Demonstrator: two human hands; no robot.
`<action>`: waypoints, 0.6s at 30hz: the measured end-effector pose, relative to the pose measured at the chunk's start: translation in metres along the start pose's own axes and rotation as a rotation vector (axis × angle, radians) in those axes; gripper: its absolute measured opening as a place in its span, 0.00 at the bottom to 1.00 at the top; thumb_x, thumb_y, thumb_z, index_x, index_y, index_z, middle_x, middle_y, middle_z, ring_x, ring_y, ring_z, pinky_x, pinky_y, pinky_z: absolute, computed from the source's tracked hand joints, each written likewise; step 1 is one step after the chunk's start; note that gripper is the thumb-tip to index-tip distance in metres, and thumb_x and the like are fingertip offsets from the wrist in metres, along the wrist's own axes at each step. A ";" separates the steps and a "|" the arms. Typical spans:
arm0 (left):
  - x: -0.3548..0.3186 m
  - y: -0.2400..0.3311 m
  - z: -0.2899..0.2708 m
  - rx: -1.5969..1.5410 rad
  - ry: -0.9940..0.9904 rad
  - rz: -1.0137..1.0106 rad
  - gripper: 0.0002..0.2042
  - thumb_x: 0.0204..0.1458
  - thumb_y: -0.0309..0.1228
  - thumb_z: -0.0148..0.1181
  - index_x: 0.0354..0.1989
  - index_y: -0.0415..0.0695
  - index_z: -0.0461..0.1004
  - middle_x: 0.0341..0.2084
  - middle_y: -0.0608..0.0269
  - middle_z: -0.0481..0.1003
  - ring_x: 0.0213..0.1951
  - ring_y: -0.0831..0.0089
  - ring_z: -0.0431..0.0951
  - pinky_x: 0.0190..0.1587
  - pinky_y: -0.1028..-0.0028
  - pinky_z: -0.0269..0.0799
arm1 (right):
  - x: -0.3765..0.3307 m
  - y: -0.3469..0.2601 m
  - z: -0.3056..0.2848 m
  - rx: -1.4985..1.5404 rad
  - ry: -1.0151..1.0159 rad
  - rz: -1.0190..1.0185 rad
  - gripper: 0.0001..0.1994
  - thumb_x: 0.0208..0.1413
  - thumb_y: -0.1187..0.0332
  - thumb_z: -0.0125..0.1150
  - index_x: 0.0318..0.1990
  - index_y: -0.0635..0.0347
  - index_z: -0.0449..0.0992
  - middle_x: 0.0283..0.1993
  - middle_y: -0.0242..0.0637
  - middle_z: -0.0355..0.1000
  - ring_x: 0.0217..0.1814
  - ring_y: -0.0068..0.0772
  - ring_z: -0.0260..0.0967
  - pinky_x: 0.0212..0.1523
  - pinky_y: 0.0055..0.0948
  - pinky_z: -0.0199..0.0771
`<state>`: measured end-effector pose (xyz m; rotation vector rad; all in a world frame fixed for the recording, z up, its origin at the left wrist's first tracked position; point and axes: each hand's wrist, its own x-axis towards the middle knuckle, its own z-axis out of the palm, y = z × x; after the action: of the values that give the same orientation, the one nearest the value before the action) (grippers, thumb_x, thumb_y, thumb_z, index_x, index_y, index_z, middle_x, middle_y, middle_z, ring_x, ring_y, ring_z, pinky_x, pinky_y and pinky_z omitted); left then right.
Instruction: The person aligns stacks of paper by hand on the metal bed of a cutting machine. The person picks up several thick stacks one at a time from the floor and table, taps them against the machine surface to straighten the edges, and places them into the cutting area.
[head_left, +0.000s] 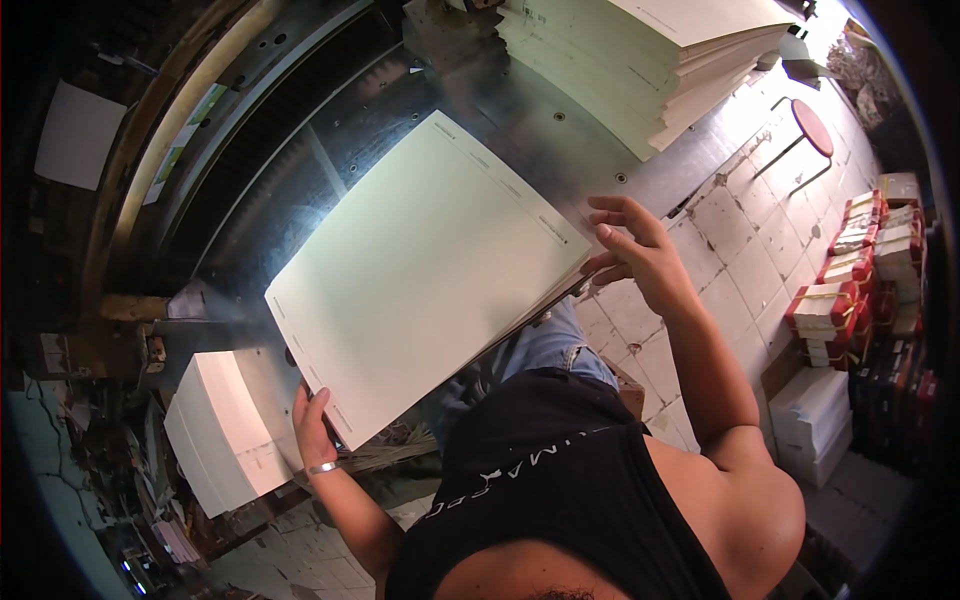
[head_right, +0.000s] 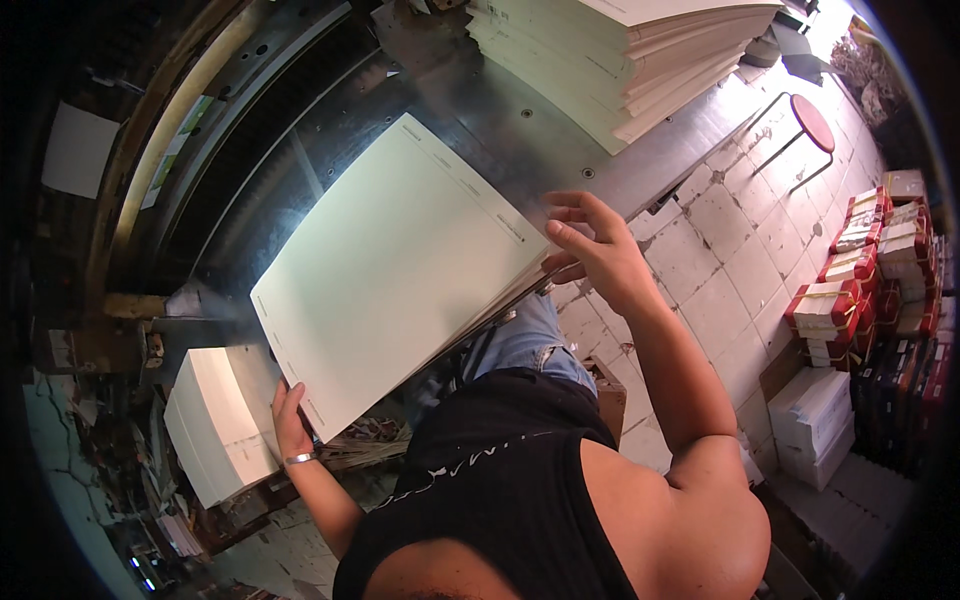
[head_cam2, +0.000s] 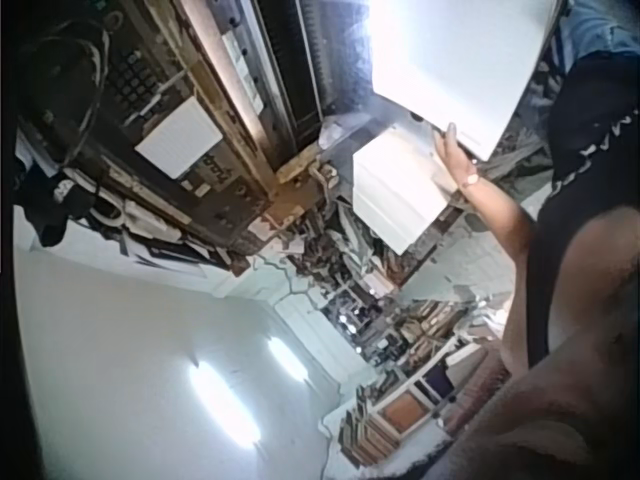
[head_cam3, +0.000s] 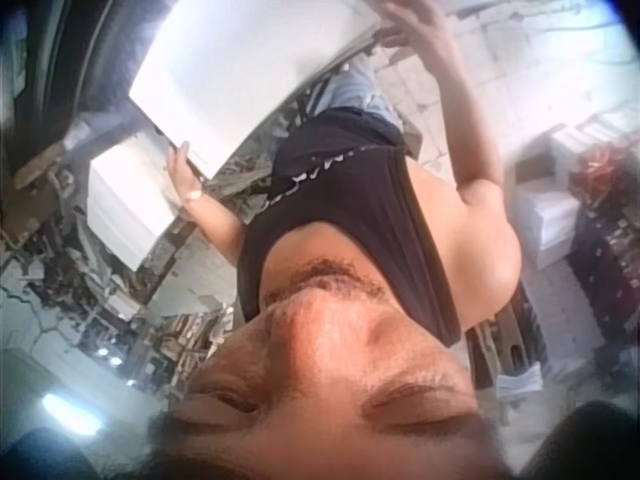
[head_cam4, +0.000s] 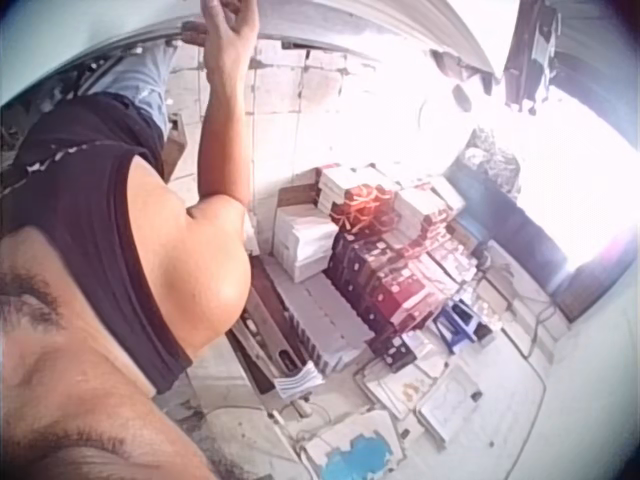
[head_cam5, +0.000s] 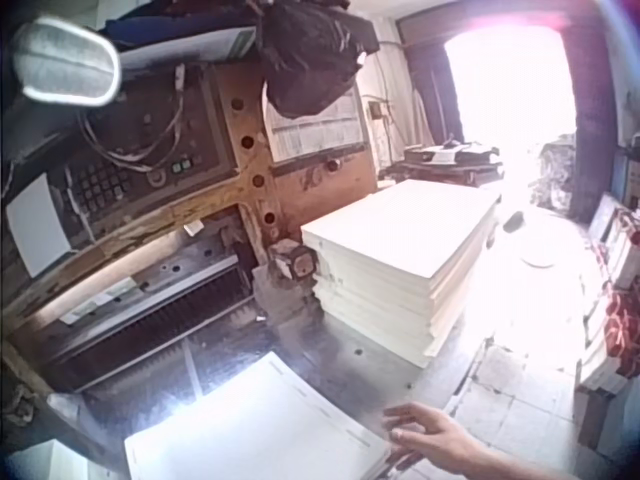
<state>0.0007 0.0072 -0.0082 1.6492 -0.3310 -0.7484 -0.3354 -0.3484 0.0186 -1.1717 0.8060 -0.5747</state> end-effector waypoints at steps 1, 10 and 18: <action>0.000 0.001 0.000 0.004 0.033 -0.010 0.23 0.55 0.27 0.50 0.59 0.33 0.62 0.52 0.53 0.71 0.53 0.65 0.71 0.57 0.70 0.64 | -0.001 0.000 0.001 0.047 0.038 -0.003 0.24 0.60 0.61 0.58 0.59 0.63 0.63 0.54 0.47 0.63 0.36 0.34 0.75 0.37 0.30 0.80; 0.002 0.000 -0.004 -0.044 0.002 -0.032 0.25 0.52 0.24 0.52 0.61 0.32 0.60 0.54 0.54 0.70 0.54 0.66 0.70 0.59 0.70 0.62 | 0.021 -0.001 0.011 0.535 -0.205 0.055 0.26 0.61 0.57 0.54 0.58 0.69 0.63 0.49 0.47 0.68 0.36 0.35 0.75 0.37 0.31 0.79; -0.001 0.001 -0.001 -0.010 -0.002 0.000 0.23 0.56 0.26 0.50 0.60 0.32 0.62 0.53 0.53 0.71 0.54 0.66 0.71 0.57 0.70 0.63 | 0.080 -0.002 0.010 -0.241 -0.331 0.117 0.21 0.53 0.57 0.62 0.44 0.69 0.75 0.37 0.41 0.75 0.36 0.27 0.71 0.35 0.28 0.72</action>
<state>0.0011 0.0084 -0.0065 1.6394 -0.3288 -0.7509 -0.2791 -0.4043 0.0018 -1.3861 0.6646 -0.1813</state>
